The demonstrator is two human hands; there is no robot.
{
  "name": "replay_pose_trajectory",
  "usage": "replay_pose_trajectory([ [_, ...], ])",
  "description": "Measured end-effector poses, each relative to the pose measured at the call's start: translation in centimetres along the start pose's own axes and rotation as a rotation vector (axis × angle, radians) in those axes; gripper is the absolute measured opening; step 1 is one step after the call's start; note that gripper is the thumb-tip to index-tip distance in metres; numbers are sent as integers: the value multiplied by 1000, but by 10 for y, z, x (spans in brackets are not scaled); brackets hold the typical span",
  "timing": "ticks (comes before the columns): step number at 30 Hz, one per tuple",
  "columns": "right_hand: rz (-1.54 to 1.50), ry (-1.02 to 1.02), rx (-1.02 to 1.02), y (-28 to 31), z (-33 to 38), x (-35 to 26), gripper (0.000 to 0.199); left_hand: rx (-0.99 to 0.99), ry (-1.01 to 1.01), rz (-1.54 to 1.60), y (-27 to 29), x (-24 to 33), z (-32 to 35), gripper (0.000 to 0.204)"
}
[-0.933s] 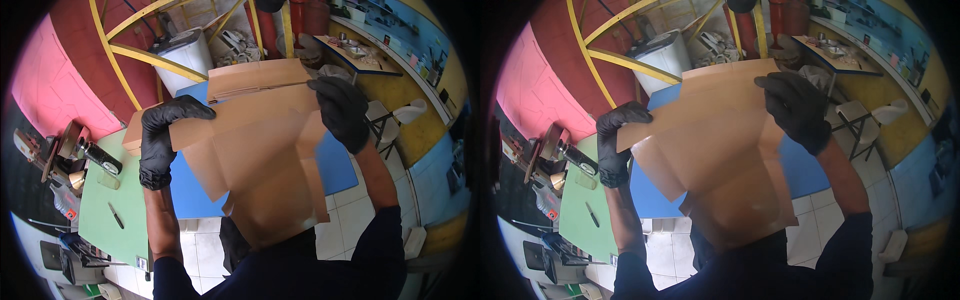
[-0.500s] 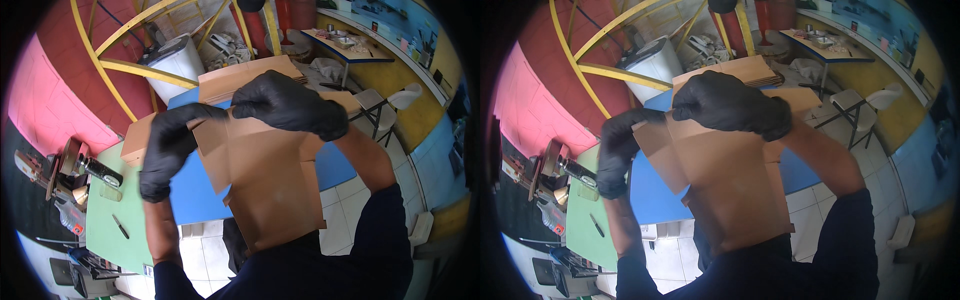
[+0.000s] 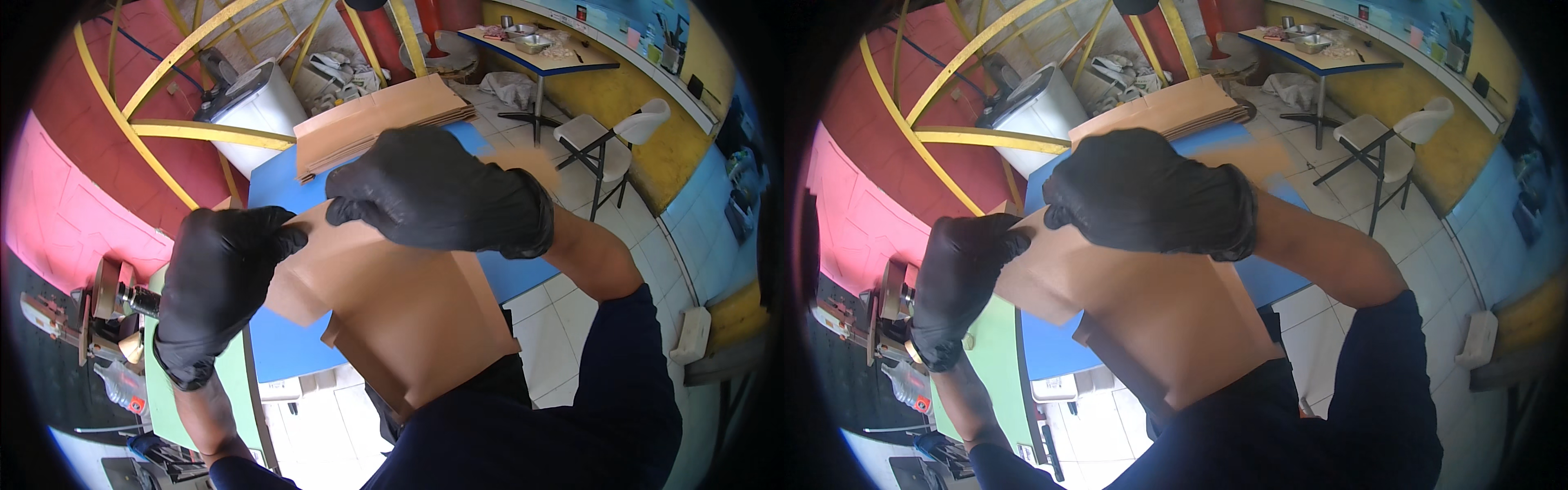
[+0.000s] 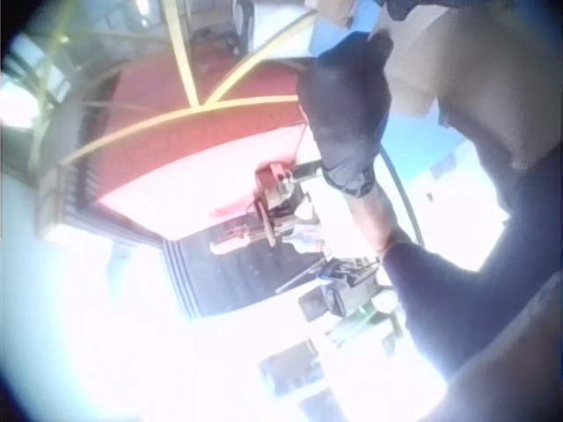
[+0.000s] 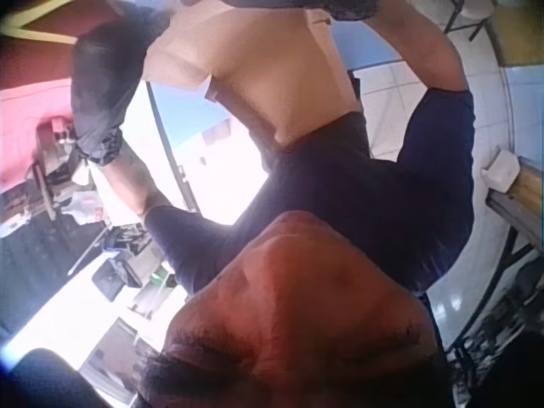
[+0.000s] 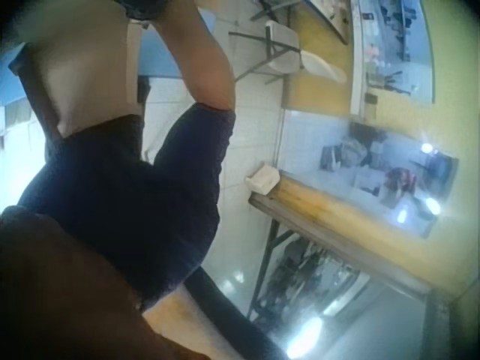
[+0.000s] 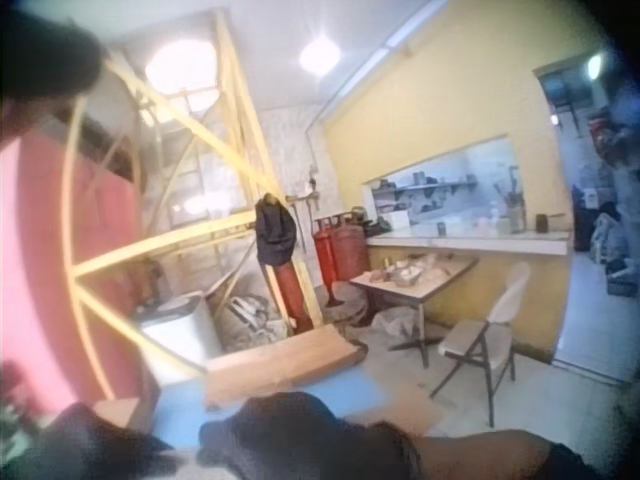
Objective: The person assembles flat-packed cardboard boxes by folding the side flaps and tucking the tabs into slots to form rectangular containers. They handle multiple boxes one at a time, stacking the finished boxes on the table.
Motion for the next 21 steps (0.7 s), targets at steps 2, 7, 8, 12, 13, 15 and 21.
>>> replay_pose_trajectory([
  [2, -85, 16, 32, 3, 0, 2, 13, -77, -40, -47, 8, -2, -4, 11],
  [7, -243, -89, -49, 19, 2, 15, 18, -39, 26, 150, 22, -8, -2, 17],
  [8, -264, -48, -56, 21, 2, 16, 18, -49, 12, 155, 24, -9, 0, 17],
  [12, -429, -160, -170, 34, 2, 27, 21, -79, 58, 238, 32, -16, 2, 16],
  [13, -468, -304, -254, 37, 3, 31, 22, -70, 111, 283, 35, -19, 1, 15],
  [15, -419, -243, -266, 45, 5, 33, 24, -115, 58, 148, 40, -24, 2, 15],
  [21, -305, -161, -228, 62, 12, 47, 27, 30, 94, 260, 45, -47, 15, 16],
])
Point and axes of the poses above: each hand's wrist, its own z-axis away from the middle knuckle, its own y-axis out of the back of the hand, x = y × z, the point moved 1 cm from there along -z, towards the middle knuckle, and after that the axes turned 3 degrees about x, right-handed, at the moved point
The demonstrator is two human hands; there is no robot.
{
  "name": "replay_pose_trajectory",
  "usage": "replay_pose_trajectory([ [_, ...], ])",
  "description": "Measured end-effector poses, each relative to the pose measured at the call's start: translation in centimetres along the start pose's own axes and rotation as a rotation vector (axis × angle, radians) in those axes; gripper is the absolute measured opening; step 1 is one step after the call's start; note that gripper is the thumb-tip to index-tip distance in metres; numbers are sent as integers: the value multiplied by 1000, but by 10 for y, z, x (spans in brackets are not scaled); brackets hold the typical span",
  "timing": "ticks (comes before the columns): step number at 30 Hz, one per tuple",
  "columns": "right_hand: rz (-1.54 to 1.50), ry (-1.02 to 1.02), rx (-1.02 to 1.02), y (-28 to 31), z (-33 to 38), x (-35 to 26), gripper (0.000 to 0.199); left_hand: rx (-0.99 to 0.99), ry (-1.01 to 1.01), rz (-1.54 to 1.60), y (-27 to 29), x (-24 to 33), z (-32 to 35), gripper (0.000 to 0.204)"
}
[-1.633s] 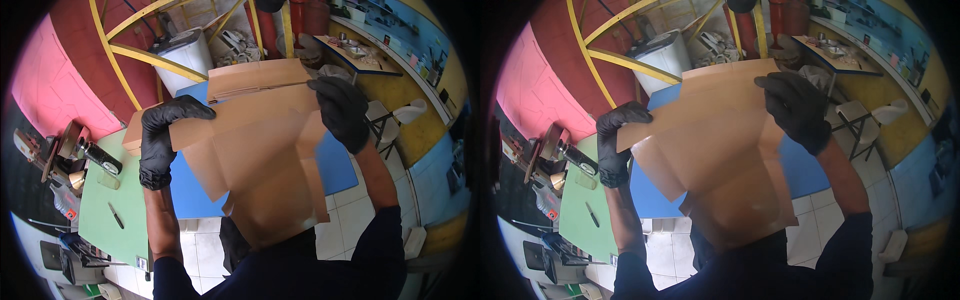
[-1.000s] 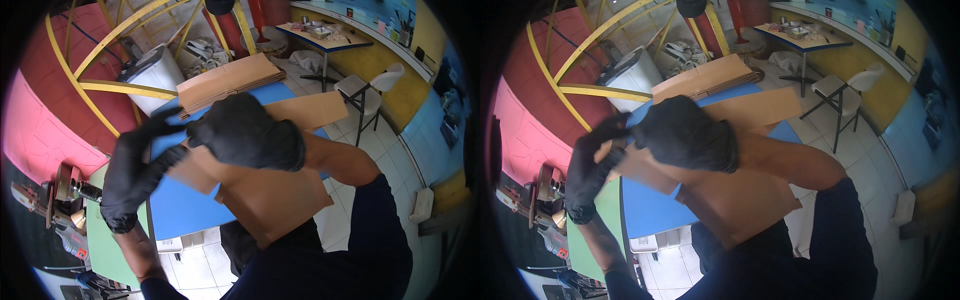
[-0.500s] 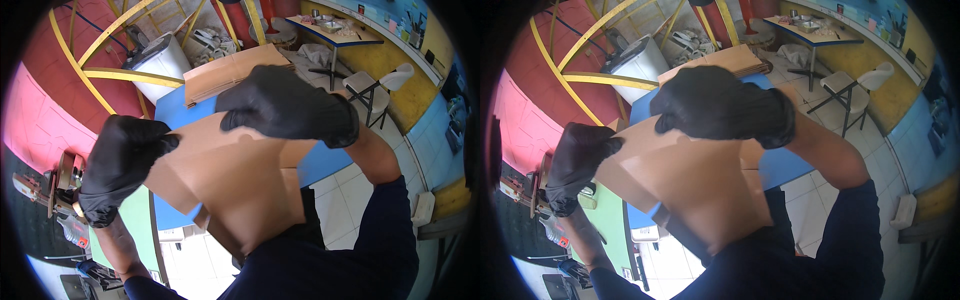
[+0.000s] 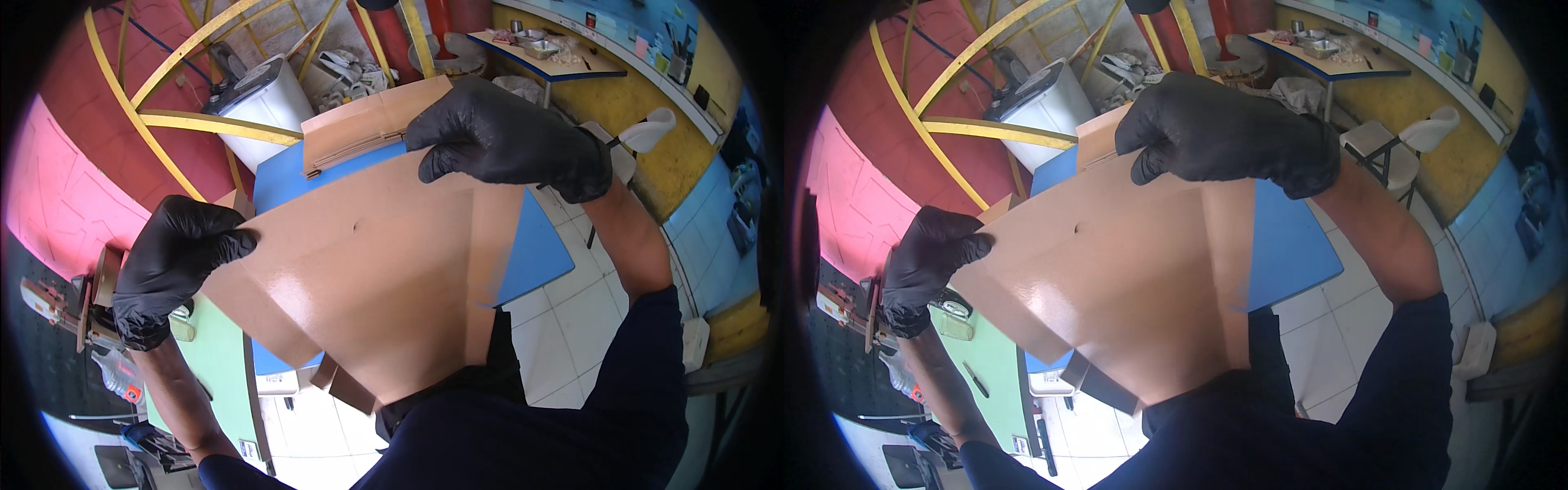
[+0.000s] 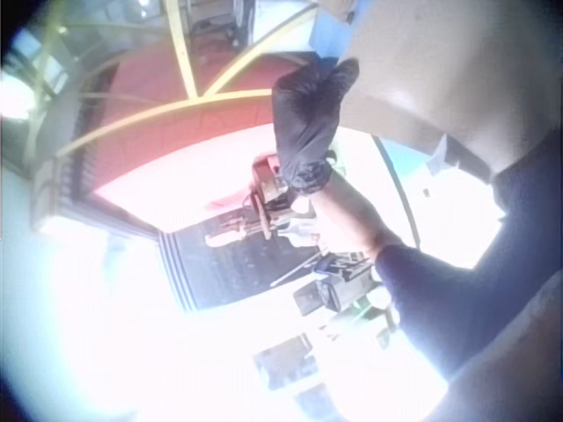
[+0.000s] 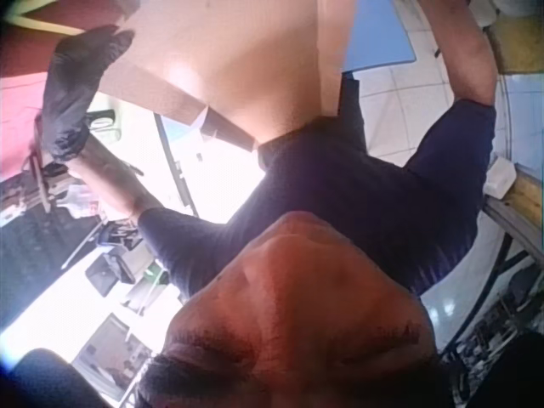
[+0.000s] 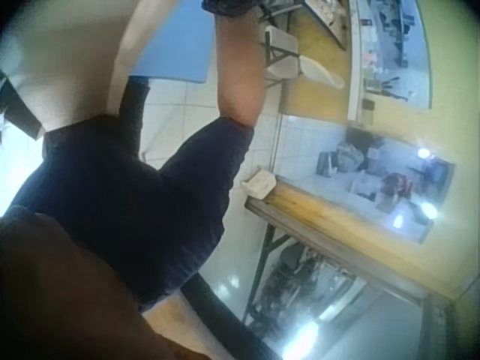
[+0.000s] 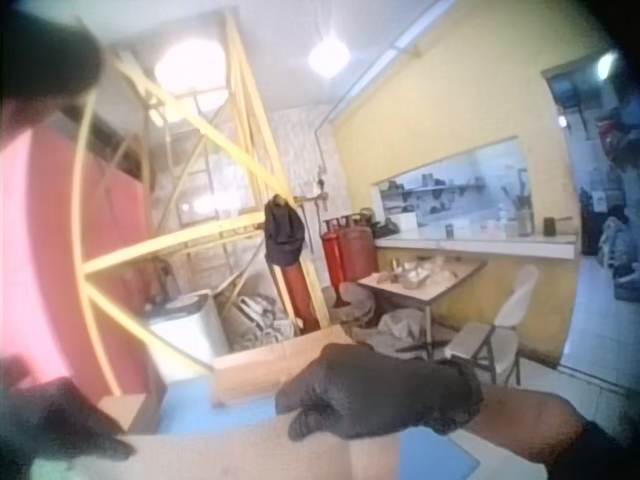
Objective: The person assembles flat-packed cardboard boxes by folding the side flaps and tucking the tabs into slots to form rectangular containers. They handle multiple boxes one at a time, stacking the finished boxes on the table.
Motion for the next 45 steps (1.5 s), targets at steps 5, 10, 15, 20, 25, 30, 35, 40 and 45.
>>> replay_pose_trajectory([
  [5, -68, -199, -53, 11, 6, 6, 32, 35, 121, 86, 12, -25, 2, 25],
  [10, -100, -188, -119, 18, 16, -3, 44, 3, 63, -66, 21, -53, 5, 33],
  [15, -83, 113, 90, 9, 31, -8, 61, -27, 129, 288, 26, -76, 2, 30],
  [20, -72, -116, 385, 4, 27, 10, 43, -324, -37, 530, 21, -69, -13, 41],
  [25, -254, -289, 649, -8, 16, 22, 41, -335, -208, 346, 13, -56, -11, 57],
  [30, -202, -358, 593, -5, 13, 33, 46, -351, -254, 251, -2, -62, -4, 66],
  [35, -226, -398, 617, -7, 12, 38, 52, 31, -235, 75, -26, -59, -10, 44],
  [40, -9, -161, 450, 7, 18, 25, 58, 306, -62, 383, -35, -67, -23, 12],
  [45, 89, 117, 321, 20, 13, 42, 60, 251, -38, 372, -26, -85, -34, 16],
])
Point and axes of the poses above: each hand's wrist, its own z-axis away from the middle knuckle, its own y-axis out of the back of the hand, x = y × z, the point moved 1 cm from there along -z, towards the middle knuckle, and after that the axes turned 3 degrees about x, right-handed, at the moved point
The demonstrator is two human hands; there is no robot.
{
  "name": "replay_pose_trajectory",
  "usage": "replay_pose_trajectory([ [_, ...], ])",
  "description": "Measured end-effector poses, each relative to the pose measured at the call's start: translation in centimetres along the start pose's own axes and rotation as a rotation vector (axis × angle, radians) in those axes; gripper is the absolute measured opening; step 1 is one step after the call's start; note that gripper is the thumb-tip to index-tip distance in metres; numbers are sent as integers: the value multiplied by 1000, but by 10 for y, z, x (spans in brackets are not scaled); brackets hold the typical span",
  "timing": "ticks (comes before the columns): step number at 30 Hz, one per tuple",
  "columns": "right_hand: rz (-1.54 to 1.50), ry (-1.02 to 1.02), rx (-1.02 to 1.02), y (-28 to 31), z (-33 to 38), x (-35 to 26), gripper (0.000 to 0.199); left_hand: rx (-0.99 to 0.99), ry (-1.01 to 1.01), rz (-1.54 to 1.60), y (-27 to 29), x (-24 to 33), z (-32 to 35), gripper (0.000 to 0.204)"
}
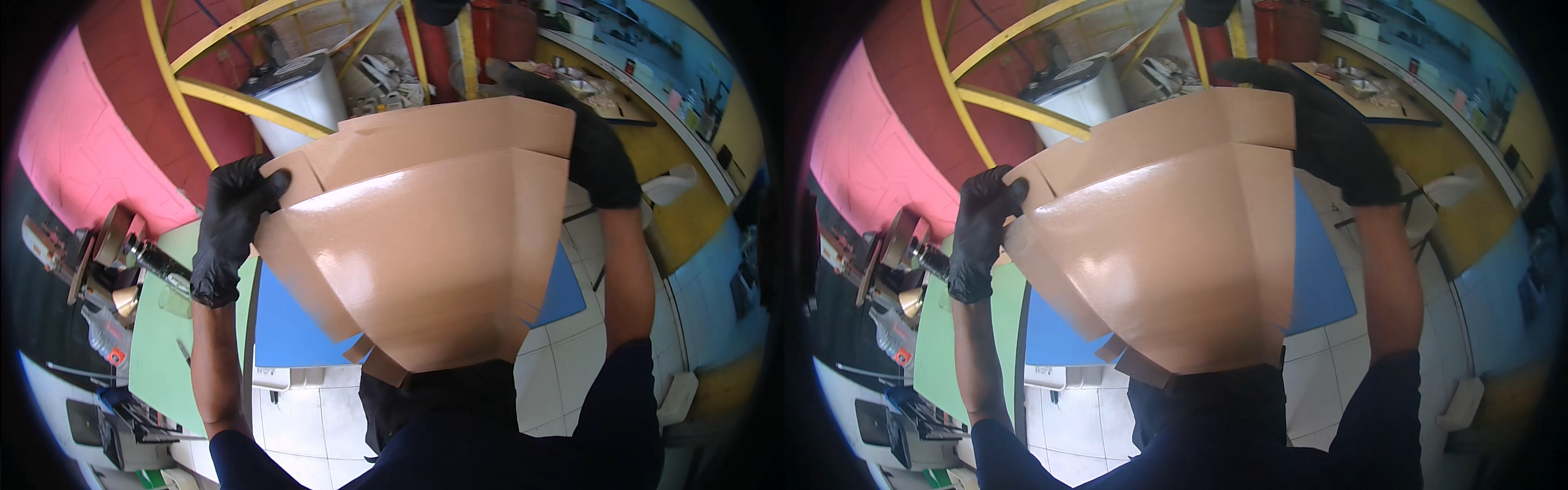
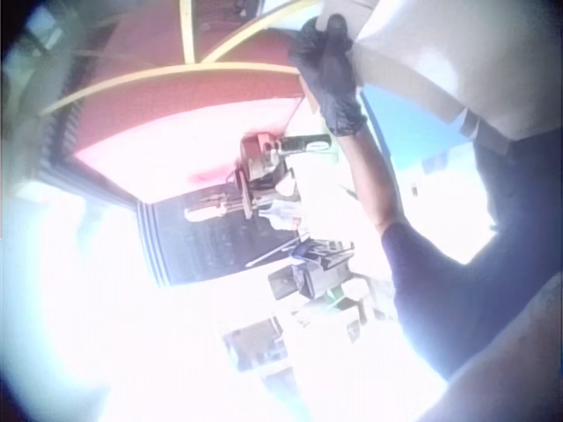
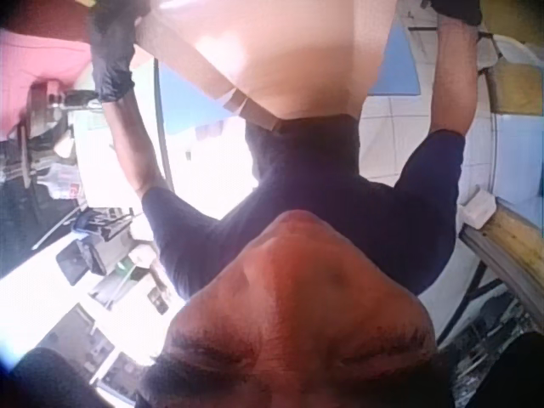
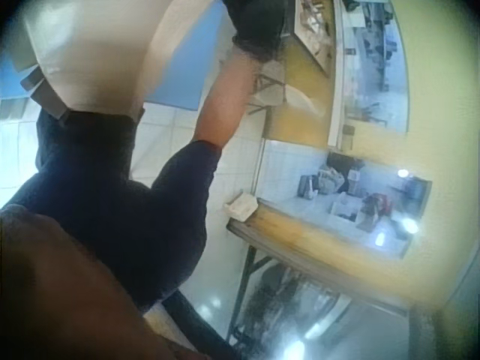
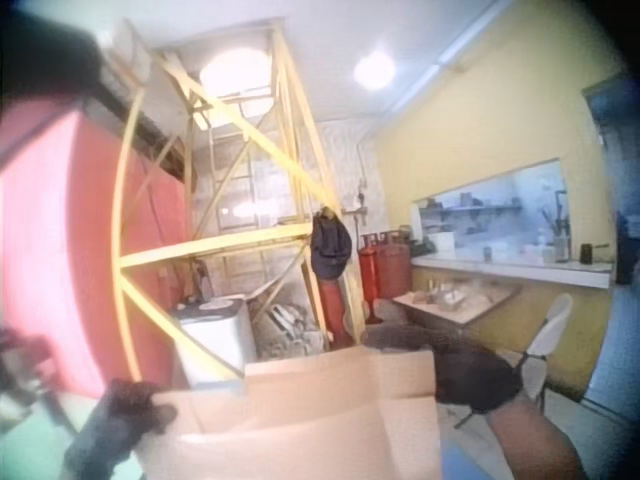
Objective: The person assembles flat-packed cardboard boxes by folding the side flaps and tucking the tabs into slots to form rectangular containers. They handle multiple boxes one at a time, stacking the finished boxes on the table.
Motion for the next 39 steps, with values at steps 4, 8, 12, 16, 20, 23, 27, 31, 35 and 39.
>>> replay_pose_trajectory([
  [4, -484, -95, -61, -24, -2, 13, 51, 21, 13, -4, -5, -3, -1, 16],
  [8, -746, -326, 41, -38, -4, 3, 40, 52, 70, -5, -6, 2, 3, 17],
  [12, -609, -470, 151, -46, -11, -1, 33, -3, 19, 20, -3, 2, 6, 16],
  [16, -555, -643, 216, -54, -14, 2, 27, -17, 41, 22, -4, 0, 8, 14],
  [20, -585, -536, 234, -55, -14, 0, 22, -28, 24, 28, -6, 4, 8, 13],
  [23, -257, -371, 261, -55, -14, 1, 21, -57, 72, -4, -4, 4, 8, 14],
  [27, 277, 134, 271, -61, -13, 13, 26, -51, 103, 127, 4, -11, 15, 21],
  [31, -277, -337, 376, -65, -9, 33, 25, 102, 235, 617, -9, -38, 37, 29],
  [35, -914, -664, 476, -77, -14, 33, 25, 245, 65, 328, -52, -50, 59, 42],
  [39, -989, -698, 486, -94, -8, 19, 29, 456, 82, 480, -95, -62, 63, 35],
])
Point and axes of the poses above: each hand's wrist, its own z-axis away from the middle knuckle, its own y-axis out of the back of the hand, x = y × z, the point moved 1 cm from there along -z, towards the middle knuckle, and after that the axes turned 3 degrees about x, right-handed, at the moved point
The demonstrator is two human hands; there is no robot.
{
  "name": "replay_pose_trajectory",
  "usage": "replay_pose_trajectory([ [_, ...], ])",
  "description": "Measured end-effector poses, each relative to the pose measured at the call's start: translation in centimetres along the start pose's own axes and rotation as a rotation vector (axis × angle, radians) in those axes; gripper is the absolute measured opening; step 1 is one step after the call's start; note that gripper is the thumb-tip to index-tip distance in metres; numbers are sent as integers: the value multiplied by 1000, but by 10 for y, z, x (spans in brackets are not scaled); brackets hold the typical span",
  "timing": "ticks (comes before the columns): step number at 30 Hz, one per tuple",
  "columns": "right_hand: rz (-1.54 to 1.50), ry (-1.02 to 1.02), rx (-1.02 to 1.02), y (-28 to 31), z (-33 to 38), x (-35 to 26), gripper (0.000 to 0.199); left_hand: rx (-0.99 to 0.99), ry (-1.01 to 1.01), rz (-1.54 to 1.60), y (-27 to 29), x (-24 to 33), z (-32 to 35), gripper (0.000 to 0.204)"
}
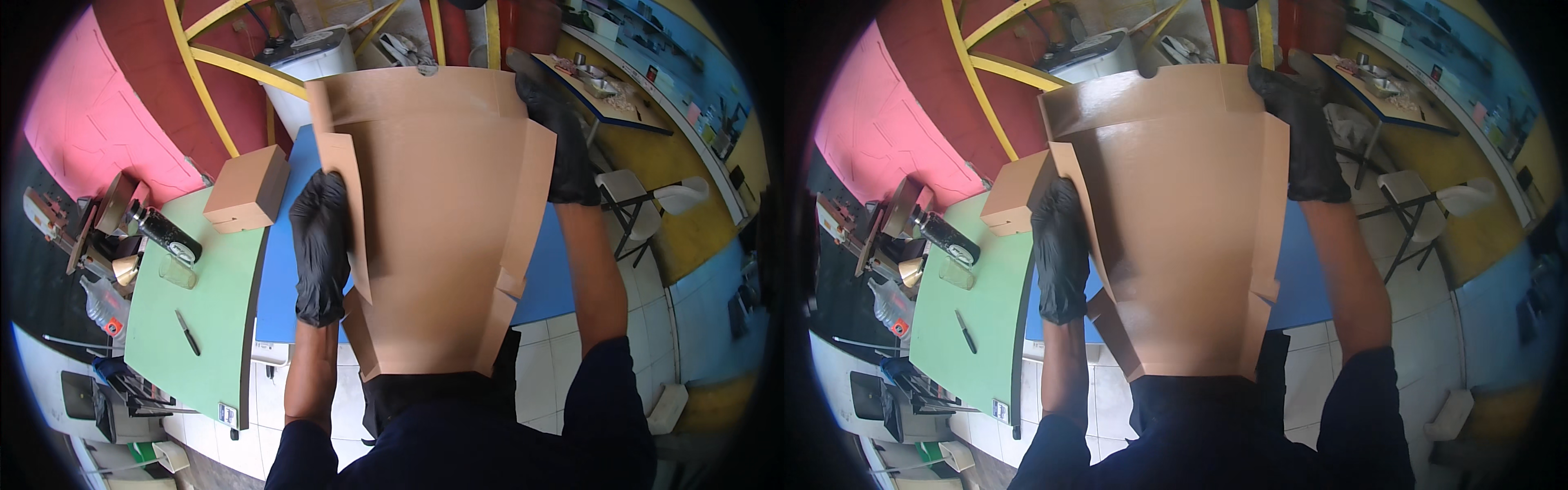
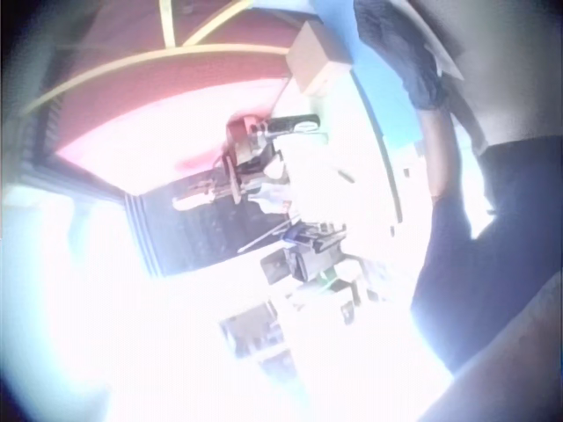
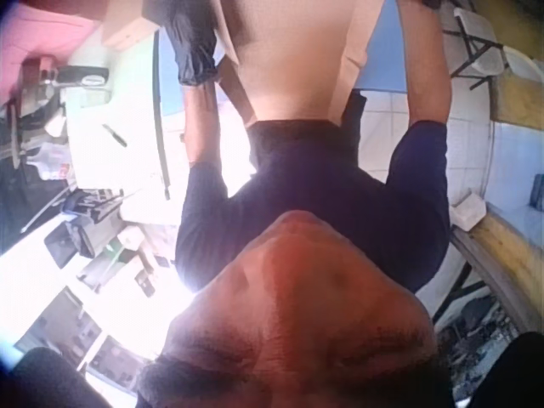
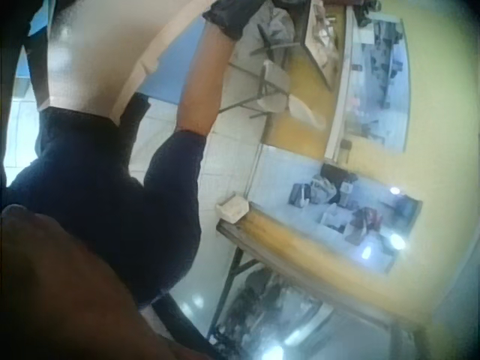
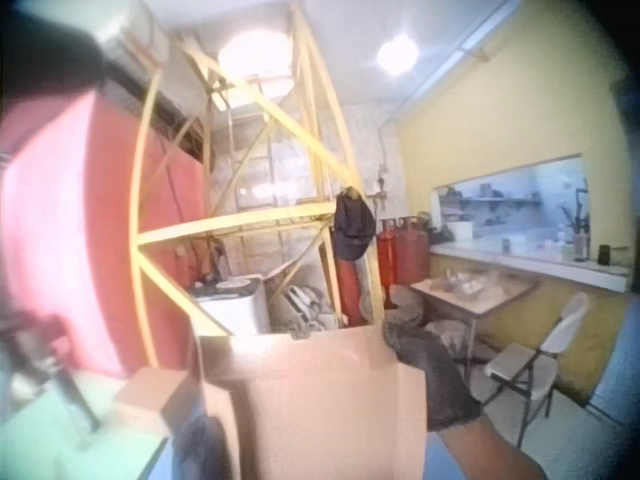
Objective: The person assembles flat-packed cardboard boxes by folding the side flaps and tucking the tabs into slots to form rectangular containers. They handle multiple boxes one at a time, stacking the finished boxes on the table.
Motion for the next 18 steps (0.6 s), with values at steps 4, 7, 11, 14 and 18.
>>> replay_pose_trajectory([
  [4, 173, 84, 35, 16, 34, 20, 35, 179, 103, -33, -3, -9, -8, 30],
  [7, 348, 190, 73, 27, 47, 44, 34, 214, 194, -36, -7, -11, -7, 30],
  [11, -134, -25, 83, 25, 49, 62, 24, 173, 105, -49, -16, -8, 0, 30],
  [14, -65, 20, 120, 19, 44, 59, 23, 131, 36, -2, -14, -3, -5, 30],
  [18, -19, 25, 26, 18, 53, 55, 24, 142, -12, -78, -1, 3, -26, 26],
])
Point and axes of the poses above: each hand's wrist, its own z-axis away from the middle knuckle, its own y-axis out of the back of the hand, x = y × z, the point moved 1 cm from there along -z, towards the middle knuckle, and after that the axes turned 3 degrees about x, right-handed, at the moved point
